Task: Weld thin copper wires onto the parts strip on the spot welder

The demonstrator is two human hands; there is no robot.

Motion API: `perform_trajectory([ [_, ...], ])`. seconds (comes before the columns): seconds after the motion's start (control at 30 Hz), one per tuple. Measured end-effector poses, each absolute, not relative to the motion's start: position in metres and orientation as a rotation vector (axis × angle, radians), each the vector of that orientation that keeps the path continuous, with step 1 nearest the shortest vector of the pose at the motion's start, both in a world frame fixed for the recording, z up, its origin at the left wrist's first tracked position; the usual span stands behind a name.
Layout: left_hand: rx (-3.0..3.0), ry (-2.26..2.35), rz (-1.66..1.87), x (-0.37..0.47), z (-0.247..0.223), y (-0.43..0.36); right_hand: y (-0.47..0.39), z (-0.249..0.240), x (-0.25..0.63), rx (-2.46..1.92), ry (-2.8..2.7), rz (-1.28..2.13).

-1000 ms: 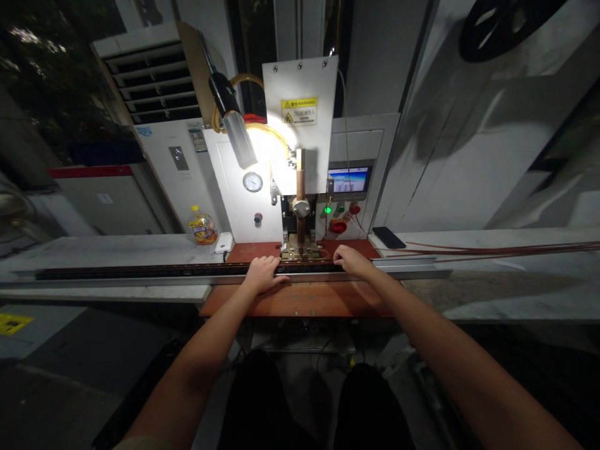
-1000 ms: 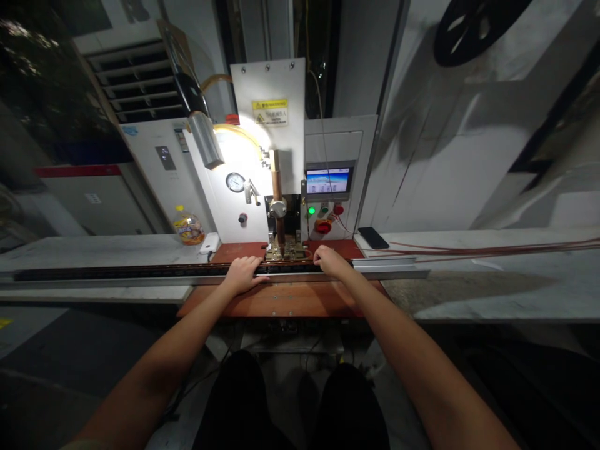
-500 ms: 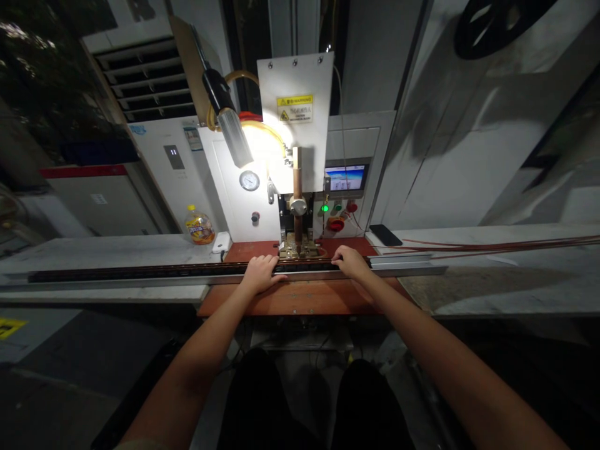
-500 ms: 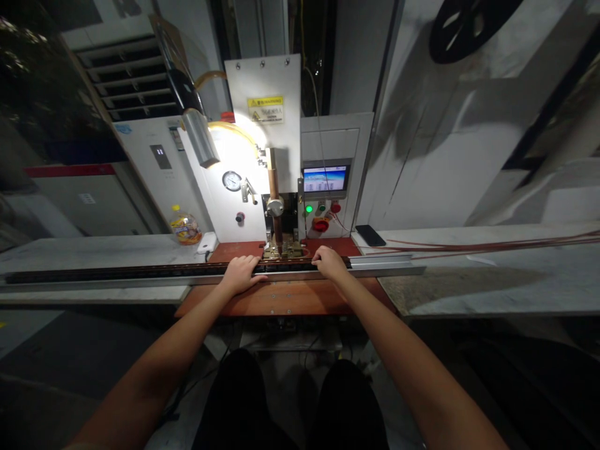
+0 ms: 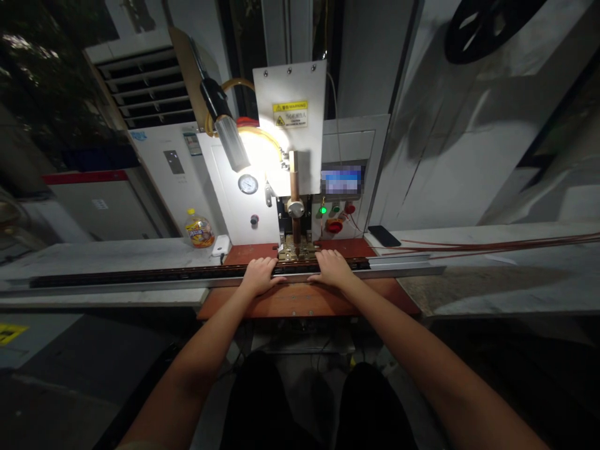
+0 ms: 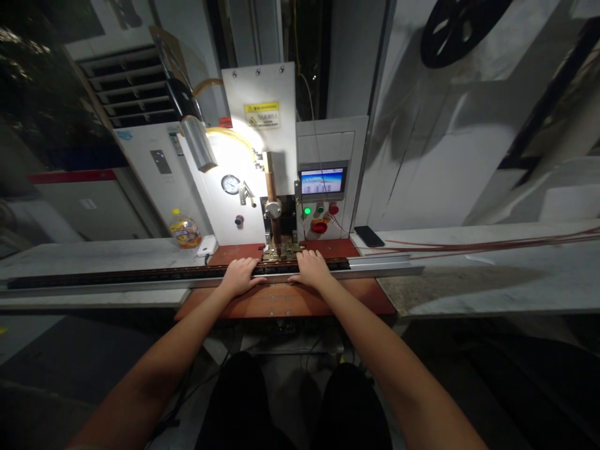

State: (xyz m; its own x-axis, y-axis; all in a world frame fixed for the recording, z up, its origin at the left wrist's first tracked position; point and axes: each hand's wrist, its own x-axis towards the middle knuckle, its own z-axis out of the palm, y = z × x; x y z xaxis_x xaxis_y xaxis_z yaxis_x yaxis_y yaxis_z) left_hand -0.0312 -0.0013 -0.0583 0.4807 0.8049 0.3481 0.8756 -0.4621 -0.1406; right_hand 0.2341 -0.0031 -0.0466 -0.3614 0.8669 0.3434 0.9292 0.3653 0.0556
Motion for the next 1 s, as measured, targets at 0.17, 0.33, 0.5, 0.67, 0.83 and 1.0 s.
perform_trajectory([
  [0.17,-2.419,-1.429,-0.35,-0.03,-0.059,-0.003,-0.001,-0.049,0.209,-1.621,-2.406,-0.363],
  [0.33,-2.424,-1.43,-0.338,-0.03,-0.061,-0.002,0.0,-0.058,0.205,-1.582,-2.388,-0.372],
  [0.5,-2.438,-1.433,-0.32,-0.032,-0.064,-0.001,-0.001,-0.063,0.207,-1.545,-2.384,-0.368],
  [0.67,-2.445,-1.426,-0.346,-0.031,-0.067,0.0,-0.001,-0.065,0.208,-1.521,-2.371,-0.407],
  [0.83,-2.496,-1.409,-0.359,-0.033,-0.061,0.004,-0.001,-0.062,0.206,-1.561,-2.374,-0.405],
  [1.0,-2.63,-1.339,-0.331,-0.055,-0.046,0.011,-0.004,-0.057,0.205,-1.58,-2.361,-0.378],
])
